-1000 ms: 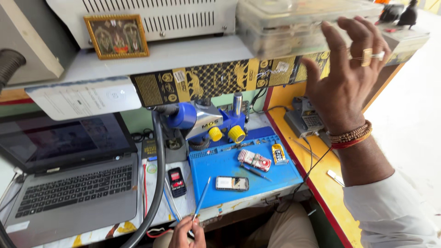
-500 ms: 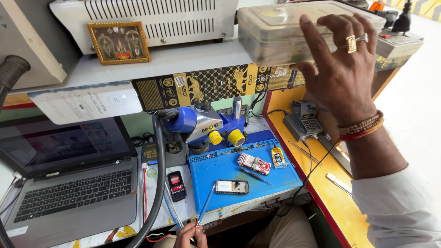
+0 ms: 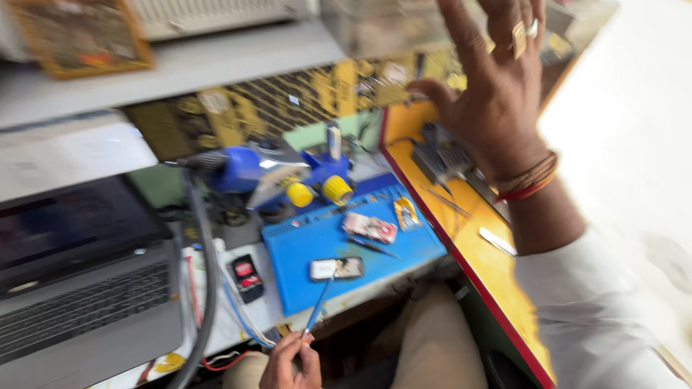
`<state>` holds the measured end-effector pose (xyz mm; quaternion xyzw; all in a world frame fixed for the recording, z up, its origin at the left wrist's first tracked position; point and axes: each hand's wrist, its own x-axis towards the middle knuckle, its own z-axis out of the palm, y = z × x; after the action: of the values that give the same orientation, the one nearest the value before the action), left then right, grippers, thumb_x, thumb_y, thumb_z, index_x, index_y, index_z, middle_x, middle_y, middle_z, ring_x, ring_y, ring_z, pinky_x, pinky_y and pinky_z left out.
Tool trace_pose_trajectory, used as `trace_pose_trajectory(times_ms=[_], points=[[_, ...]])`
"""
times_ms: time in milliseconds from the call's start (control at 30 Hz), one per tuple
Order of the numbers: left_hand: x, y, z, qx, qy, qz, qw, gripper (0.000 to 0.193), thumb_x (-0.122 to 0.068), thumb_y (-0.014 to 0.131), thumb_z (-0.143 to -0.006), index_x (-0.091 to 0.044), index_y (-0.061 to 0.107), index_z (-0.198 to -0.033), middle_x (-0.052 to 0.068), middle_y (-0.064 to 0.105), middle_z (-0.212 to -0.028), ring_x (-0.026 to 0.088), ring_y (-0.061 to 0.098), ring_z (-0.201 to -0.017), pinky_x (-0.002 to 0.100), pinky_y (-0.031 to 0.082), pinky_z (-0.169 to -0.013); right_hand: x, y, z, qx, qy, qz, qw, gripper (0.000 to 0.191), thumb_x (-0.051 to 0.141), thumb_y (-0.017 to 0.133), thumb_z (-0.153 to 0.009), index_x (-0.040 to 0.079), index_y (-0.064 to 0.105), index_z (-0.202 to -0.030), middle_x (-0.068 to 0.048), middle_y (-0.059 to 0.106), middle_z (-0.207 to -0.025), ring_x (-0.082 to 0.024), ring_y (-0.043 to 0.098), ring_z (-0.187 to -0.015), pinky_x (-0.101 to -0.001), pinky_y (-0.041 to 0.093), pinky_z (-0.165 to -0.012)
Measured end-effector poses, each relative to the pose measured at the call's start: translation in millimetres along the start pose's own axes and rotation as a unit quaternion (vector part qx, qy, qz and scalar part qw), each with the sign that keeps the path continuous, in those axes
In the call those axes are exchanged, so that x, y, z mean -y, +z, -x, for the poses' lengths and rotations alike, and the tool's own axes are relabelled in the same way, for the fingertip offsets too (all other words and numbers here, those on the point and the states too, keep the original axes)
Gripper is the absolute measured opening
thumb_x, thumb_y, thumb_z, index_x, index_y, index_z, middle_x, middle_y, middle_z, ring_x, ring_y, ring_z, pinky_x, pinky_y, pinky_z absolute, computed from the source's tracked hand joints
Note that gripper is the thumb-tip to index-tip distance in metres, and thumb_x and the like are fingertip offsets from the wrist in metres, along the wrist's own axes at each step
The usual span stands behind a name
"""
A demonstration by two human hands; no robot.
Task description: The person disassembles a mobile phone, removes the battery, and applies adhesive to internal components using a small brush. They then reassemble the phone and place it on the workbench.
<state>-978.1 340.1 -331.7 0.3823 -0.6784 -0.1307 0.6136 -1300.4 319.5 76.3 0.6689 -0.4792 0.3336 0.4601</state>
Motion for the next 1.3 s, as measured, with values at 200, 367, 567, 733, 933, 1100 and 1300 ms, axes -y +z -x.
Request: trace_pose_trajectory(times_ms=[200,367,567,733,933,1100,1300], points=[[-55,18,10,0.001,-0.239,0.355,0.904,0.013,0.011,0.06,-0.091,0.006,0.061,-0.103,0.021,0.07,-0.103,0.025,0.073,-0.078,0.039,0.067,-0.071,110,-6,127,-0.132,0.115,-0.265,0.948,0.029,0.011,0.078,-0.096,-0.001,0.053,-0.099,-0.016,0.061,-0.1,-0.032,0.062,-0.092,-0.0407,0.054,-0.077],[-73,37,1,0.079,-0.426,0.472,0.768,0.012,0.003,0.059,-0.095,0.009,0.064,-0.104,0.02,0.072,-0.094,0.026,0.072,-0.074,0.038,0.063,-0.07,166,-6,249,0.005,0.447,-0.392,0.804,0.017,0.008,0.072,-0.097,-0.001,0.061,-0.106,-0.011,0.062,-0.099,-0.021,0.061,-0.091,-0.0348,0.051,-0.084],[-99,77,3,0.251,-0.41,0.456,0.749,0.012,-0.003,0.063,-0.097,0.007,0.069,-0.102,0.015,0.076,-0.093,0.018,0.075,-0.078,0.034,0.065,-0.072,167,-13,337,0.095,0.644,-0.589,0.479,0.04,0.01,0.072,-0.09,-0.002,0.061,-0.127,-0.009,0.072,-0.106,-0.016,0.07,-0.094,-0.0326,0.058,-0.085],[-112,96,7,0.311,-0.375,0.436,0.757,0.011,-0.003,0.062,-0.1,0.007,0.068,-0.101,0.012,0.076,-0.093,0.016,0.075,-0.079,0.03,0.064,-0.072,150,-18,364,0.079,0.627,-0.615,0.471,0.02,0.008,0.069,-0.105,-0.008,0.065,-0.117,-0.016,0.075,-0.103,-0.021,0.072,-0.095,-0.035,0.059,-0.088],[-113,99,7,0.362,-0.314,0.388,0.787,0.011,-0.004,0.061,-0.103,0.004,0.067,-0.098,0.009,0.074,-0.088,0.014,0.075,-0.079,0.028,0.063,-0.072,139,-21,366,0.09,0.604,-0.653,0.448,0.02,0.01,0.069,-0.1,-0.003,0.066,-0.115,-0.018,0.075,-0.108,-0.02,0.073,-0.091,-0.0353,0.06,-0.079],[-117,108,10,0.347,-0.325,0.373,0.797,0.011,-0.005,0.061,-0.102,0.004,0.068,-0.098,0.006,0.072,-0.084,0.012,0.074,-0.075,0.026,0.062,-0.069,134,-32,363,-0.005,0.632,-0.633,0.448,0.017,0.012,0.068,-0.103,-0.001,0.062,-0.113,-0.019,0.076,-0.106,-0.021,0.073,-0.089,-0.0354,0.06,-0.081],[-120,136,7,0.343,-0.328,0.36,0.803,0.015,-0.008,0.06,-0.103,0.002,0.066,-0.094,0.005,0.07,-0.074,0.01,0.068,-0.064,0.023,0.056,-0.06,116,-66,355,-0.074,0.615,-0.618,0.484,0.016,0.018,0.066,-0.104,0.003,0.061,-0.106,-0.008,0.072,-0.093,-0.02,0.072,-0.087,-0.0355,0.06,-0.08]])
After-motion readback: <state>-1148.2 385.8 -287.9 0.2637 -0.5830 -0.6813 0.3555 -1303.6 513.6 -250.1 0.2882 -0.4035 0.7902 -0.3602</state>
